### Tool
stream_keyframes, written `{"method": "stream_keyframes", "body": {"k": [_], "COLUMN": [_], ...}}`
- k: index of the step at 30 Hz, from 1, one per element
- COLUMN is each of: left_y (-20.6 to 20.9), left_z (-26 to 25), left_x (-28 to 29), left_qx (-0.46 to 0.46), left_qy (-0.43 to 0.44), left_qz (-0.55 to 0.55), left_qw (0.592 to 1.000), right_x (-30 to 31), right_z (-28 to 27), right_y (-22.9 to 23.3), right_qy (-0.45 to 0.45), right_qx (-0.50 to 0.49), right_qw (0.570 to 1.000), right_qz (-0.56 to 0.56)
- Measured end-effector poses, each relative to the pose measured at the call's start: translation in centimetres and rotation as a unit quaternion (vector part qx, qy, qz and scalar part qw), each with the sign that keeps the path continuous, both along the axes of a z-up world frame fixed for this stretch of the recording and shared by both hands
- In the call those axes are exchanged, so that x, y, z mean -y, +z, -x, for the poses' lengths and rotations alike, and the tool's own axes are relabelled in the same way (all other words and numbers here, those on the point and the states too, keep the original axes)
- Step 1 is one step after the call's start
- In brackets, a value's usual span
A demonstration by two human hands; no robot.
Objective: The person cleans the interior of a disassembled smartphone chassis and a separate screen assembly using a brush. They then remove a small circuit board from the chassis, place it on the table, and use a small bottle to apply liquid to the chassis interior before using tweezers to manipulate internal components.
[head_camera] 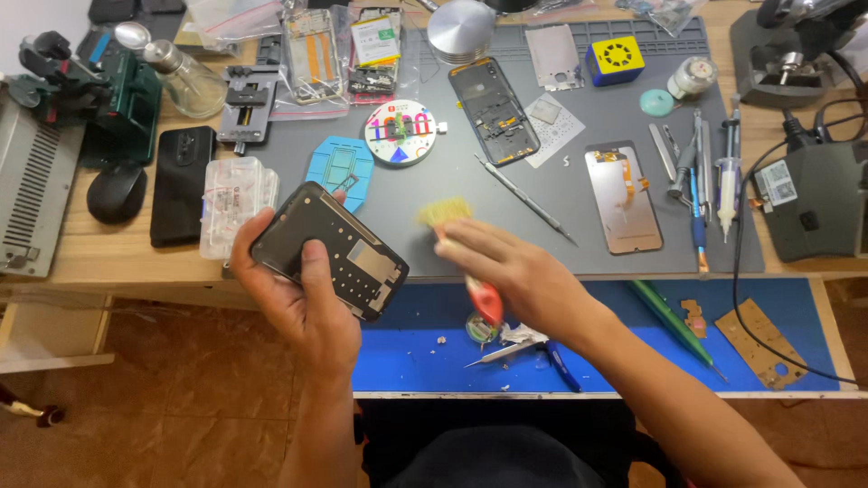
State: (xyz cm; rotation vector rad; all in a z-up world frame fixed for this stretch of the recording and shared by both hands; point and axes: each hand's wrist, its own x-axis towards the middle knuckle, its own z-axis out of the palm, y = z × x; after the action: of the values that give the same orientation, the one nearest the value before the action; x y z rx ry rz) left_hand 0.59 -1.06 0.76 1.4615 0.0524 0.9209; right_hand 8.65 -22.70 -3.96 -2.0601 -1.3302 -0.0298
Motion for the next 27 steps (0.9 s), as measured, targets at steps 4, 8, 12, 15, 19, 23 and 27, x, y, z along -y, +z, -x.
{"method": "stream_keyframes", "body": {"k": [4,8,12,15,19,23,27], "left_y": [0.4,-0.2,-1.1,-1.7,-2.3,-2.6,-4.9], "left_z": [-1.6,-3.7,-6.1,-7.3,-8.5,-8.4,-9.0], "left_x": [0.6,-0.3,0.6,1.3,1.8,3.8,4.3], "left_qx": [0.056,0.033,0.004,-0.023,-0.021,-0.001,0.048], "left_qy": [-0.033,-0.08,-0.133,-0.113,-0.102,-0.124,-0.084], "left_qz": [0.039,0.128,0.248,0.313,0.329,0.26,0.096], "left_qw": [0.997,0.988,0.96,0.943,0.939,0.957,0.991], "right_x": [-1.6,3.5,4.6,3.7,5.3,3.8,0.1], "right_z": [1.6,3.3,0.0,4.5,5.8,2.9,2.8], "right_y": [-0.9,1.3,-1.8,-0.5,0.9,1.4,-0.4], "right_qy": [0.059,0.08,-0.115,-0.005,-0.13,-0.249,-0.344], "right_qx": [0.103,-0.035,0.036,0.039,-0.254,-0.138,-0.153], "right_qw": [0.993,0.996,0.993,0.999,0.955,0.933,0.904], "right_qz": [-0.023,-0.016,-0.009,0.005,-0.084,-0.22,-0.203]}}
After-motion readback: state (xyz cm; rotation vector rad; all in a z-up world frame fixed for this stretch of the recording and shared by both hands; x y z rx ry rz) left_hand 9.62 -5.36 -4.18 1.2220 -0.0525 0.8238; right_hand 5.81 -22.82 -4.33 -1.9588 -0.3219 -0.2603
